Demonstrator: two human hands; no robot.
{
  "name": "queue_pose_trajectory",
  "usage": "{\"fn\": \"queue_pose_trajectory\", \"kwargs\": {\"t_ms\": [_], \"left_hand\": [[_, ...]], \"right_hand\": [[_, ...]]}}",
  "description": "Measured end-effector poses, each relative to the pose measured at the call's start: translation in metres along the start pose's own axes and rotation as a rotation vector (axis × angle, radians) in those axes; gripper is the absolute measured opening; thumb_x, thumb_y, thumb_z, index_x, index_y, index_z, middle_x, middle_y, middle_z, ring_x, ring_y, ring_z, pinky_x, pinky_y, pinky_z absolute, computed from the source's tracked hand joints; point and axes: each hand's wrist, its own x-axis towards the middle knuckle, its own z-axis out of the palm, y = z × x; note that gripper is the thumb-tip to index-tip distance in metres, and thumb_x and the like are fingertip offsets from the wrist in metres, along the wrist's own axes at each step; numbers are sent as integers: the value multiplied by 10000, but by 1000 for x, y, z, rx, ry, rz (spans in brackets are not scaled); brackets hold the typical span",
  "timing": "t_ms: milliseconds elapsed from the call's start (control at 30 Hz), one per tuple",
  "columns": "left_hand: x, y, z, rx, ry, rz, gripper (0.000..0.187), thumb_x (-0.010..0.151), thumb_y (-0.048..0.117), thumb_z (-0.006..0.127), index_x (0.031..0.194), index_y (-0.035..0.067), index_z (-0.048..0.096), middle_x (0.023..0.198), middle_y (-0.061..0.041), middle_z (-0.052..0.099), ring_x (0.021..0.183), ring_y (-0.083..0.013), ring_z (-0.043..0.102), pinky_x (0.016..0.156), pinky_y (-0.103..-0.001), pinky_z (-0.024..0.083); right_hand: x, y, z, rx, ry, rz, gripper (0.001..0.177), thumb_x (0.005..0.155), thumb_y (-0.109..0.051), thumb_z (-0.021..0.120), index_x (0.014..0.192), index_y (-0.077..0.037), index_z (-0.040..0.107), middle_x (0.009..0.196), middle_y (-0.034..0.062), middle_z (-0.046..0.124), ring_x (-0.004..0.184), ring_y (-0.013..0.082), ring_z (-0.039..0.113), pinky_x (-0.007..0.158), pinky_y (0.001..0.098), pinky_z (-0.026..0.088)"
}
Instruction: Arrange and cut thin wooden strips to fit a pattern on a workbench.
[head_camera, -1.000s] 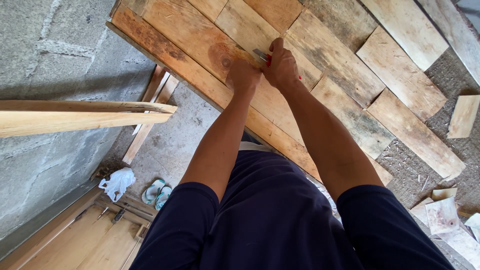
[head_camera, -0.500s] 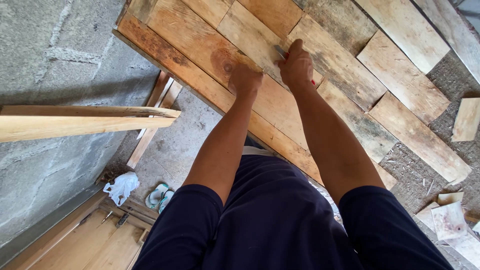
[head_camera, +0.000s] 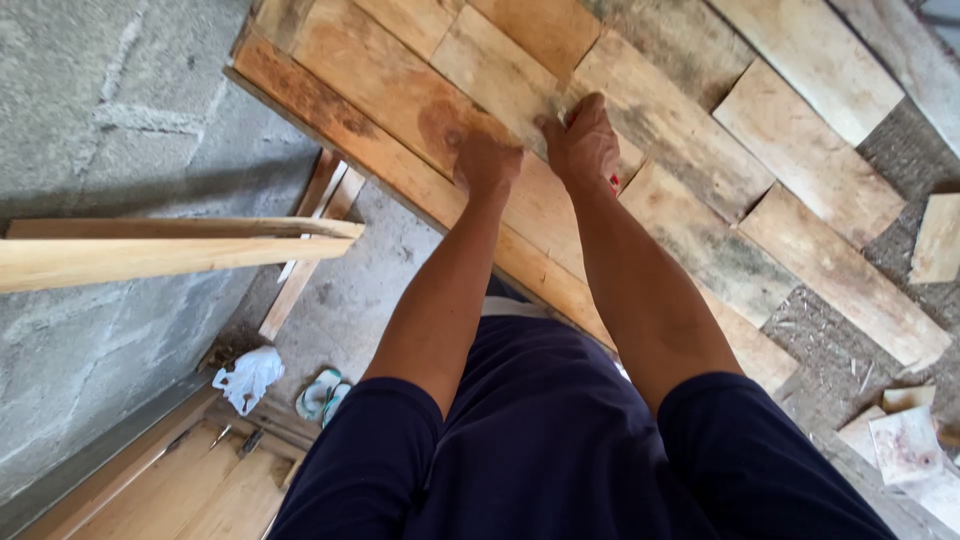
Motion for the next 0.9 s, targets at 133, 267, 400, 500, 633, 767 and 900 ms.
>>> {"fn": "queue_pose_trajectory", "kwargs": {"t_ms": [133,267,400,500,633,767,900], "left_hand": [[-2,-10,8,-2,0,8,630,712,674,795,936,88,730,965,-136,762,921,-311,750,747,-437,608],[7,-22,30,1,61,71,535,703,617,793,885,114,767,973,-121,772,910,-309,752,741,-443,610],[-2,-4,0,93,-100,14,657,724,700,777,925,76,744,924,-150,755,864,-310,752,700,-463,617],[23,-12,11,327,-290,216,636,998,627,640,947,2,743,937,-226,717,859,-375,714,699,-507,567],[30,-23,16,-50,-361,130,416,941,364,688,930,-50,730,921,-214,731,831,-310,719,662,-426,570],[38,-30,23,-642,-465,-34,133,859,-34,756,926,-134,701,917,-200,746,797,-215,725,617,-304,580],[46,-36,39,-729,-490,-88,180,873,-57,712,1009,-162,657,1003,-217,719,829,-231,726,659,-296,613]], "right_hand": [[-25,-31,-31,-62,-54,9,753,715,-519,984,1054,-89,467,986,94,606,877,330,634,764,483,482],[-27,-20,-24,38,-43,-173,736,738,-391,972,1125,-72,434,1057,122,569,892,327,631,762,472,489],[-28,-3,-33,152,-119,-417,710,736,-225,906,1186,-27,395,1101,185,486,933,314,609,767,443,513],[-11,51,3,173,-106,-577,368,970,-38,667,1210,-24,388,1110,177,471,957,334,555,819,467,490],[-26,38,-26,175,-129,-697,303,954,36,591,1187,-23,406,1097,199,457,938,359,528,823,485,478],[-47,20,-41,109,-190,-625,287,953,7,653,1176,-52,483,1078,188,509,942,382,572,818,496,488],[-57,11,-44,103,-141,-571,299,916,-5,701,1155,-66,531,1110,187,534,1004,426,585,847,508,491]]}}
